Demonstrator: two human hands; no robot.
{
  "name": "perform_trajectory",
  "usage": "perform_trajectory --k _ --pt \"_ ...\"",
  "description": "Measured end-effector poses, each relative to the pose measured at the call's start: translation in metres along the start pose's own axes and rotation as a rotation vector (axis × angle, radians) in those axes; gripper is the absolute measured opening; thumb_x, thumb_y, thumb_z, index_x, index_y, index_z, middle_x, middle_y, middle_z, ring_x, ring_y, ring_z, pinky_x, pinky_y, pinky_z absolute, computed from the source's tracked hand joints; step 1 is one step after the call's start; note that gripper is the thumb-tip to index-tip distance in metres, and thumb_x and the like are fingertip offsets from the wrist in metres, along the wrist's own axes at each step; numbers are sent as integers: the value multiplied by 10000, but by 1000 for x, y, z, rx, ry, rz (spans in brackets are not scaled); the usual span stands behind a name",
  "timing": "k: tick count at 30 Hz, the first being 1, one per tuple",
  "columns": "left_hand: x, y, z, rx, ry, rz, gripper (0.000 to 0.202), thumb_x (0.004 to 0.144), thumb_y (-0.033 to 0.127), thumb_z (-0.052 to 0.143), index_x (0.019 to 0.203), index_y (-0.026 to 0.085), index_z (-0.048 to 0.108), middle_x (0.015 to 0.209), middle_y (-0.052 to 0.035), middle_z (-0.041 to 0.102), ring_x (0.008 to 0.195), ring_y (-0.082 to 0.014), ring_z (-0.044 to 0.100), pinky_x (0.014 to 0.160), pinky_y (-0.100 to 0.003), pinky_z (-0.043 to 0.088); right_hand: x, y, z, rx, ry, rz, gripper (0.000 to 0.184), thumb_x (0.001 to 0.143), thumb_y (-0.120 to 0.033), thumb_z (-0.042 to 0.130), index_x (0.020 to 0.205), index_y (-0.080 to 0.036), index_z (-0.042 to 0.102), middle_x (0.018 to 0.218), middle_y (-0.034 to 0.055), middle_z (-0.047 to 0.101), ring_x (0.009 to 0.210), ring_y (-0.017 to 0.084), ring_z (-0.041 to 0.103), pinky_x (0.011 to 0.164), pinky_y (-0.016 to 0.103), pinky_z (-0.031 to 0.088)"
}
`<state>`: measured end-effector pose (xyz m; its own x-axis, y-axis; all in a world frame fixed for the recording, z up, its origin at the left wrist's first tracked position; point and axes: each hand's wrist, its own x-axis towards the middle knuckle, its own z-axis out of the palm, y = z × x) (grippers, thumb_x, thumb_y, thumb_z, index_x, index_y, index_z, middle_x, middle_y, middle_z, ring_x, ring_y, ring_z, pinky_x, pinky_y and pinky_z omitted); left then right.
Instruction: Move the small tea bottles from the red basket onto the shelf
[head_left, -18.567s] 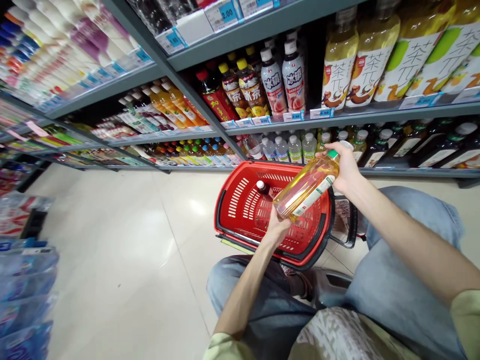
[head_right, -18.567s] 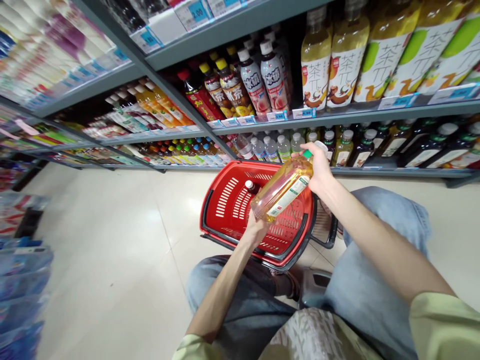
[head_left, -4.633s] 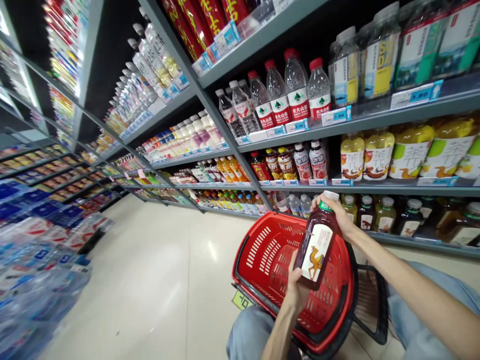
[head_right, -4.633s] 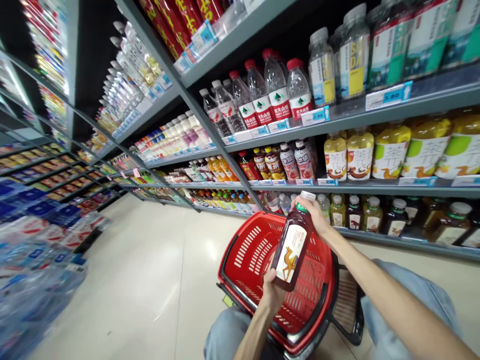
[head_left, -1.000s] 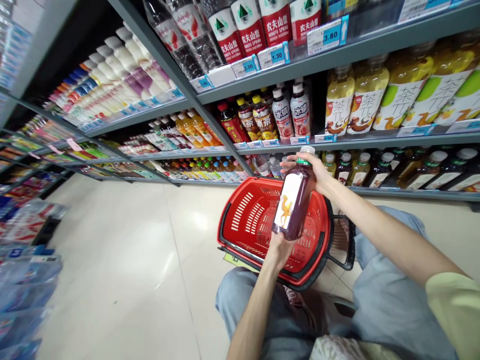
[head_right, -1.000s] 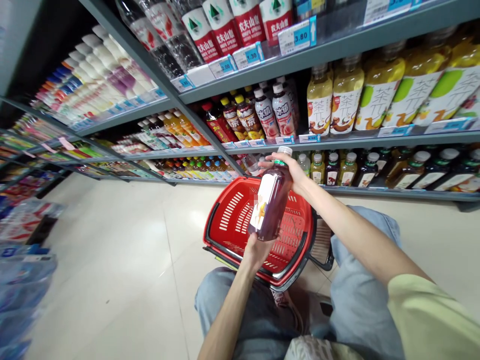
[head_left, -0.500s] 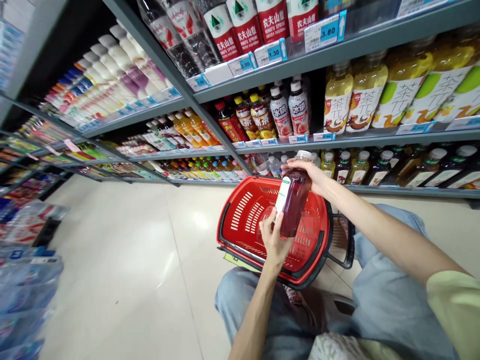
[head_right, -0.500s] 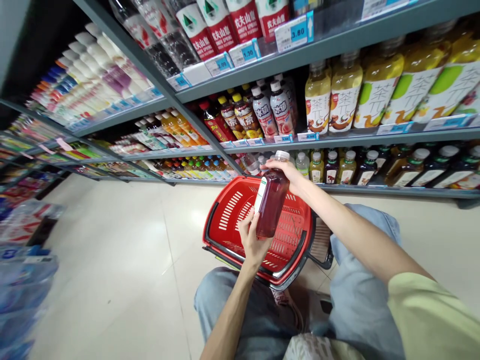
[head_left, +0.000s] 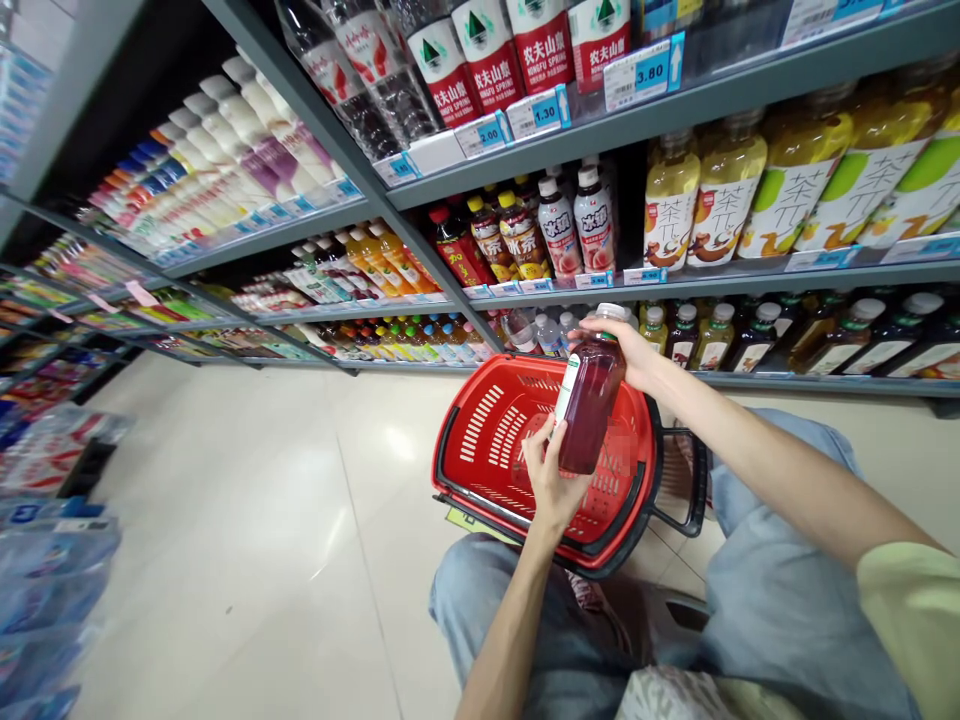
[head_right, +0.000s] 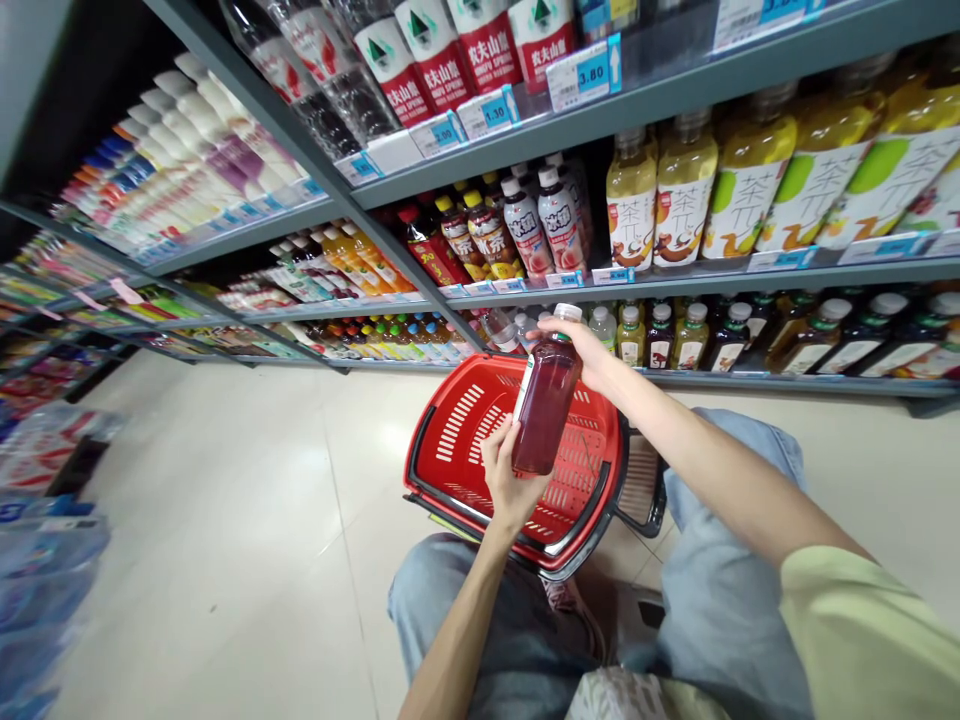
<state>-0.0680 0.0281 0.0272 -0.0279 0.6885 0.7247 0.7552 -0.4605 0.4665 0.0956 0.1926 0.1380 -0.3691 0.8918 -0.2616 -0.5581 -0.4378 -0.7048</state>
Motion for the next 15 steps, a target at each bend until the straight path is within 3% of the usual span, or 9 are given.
perform_trajectory --k 5,9,12,15 --pt "4 7 0 -130 -17 -166 898 620 171 829 1450 243 495 1366 -145 568 1266 -325 569 1069 -502 482 -2 -4 -2 -27 -25 3 196 778 -309 762 901 -209 647 926 56 777 720 194 711 605 303 575" --pt "7 11 1 -334 -42 -415 928 583 191 848 1436 239 486 1360 -127 570 1258 -325 575 1065 -504 488 0 -3 -3 -60 -58 -51 235 769 -370 775 904 -215 661 927 51 773 722 190 695 593 296 554" --pt "8 12 2 -529 -73 -596 951 564 180 875 1428 241 480 1359 -129 589 1213 -313 615 1029 -466 517 2 -1 -2 -83 -56 -89 259 735 -396 810 833 -198 675 860 35 751 639 146 632 562 264 513" --pt "7 12 3 -658 -109 -665 949 544 182 903 1402 249 503 1341 -103 617 1193 -290 631 1037 -434 514 5 0 -2 -140 20 -139 292 676 -400 856 764 -187 676 749 -1 703 585 111 575 545 241 471"
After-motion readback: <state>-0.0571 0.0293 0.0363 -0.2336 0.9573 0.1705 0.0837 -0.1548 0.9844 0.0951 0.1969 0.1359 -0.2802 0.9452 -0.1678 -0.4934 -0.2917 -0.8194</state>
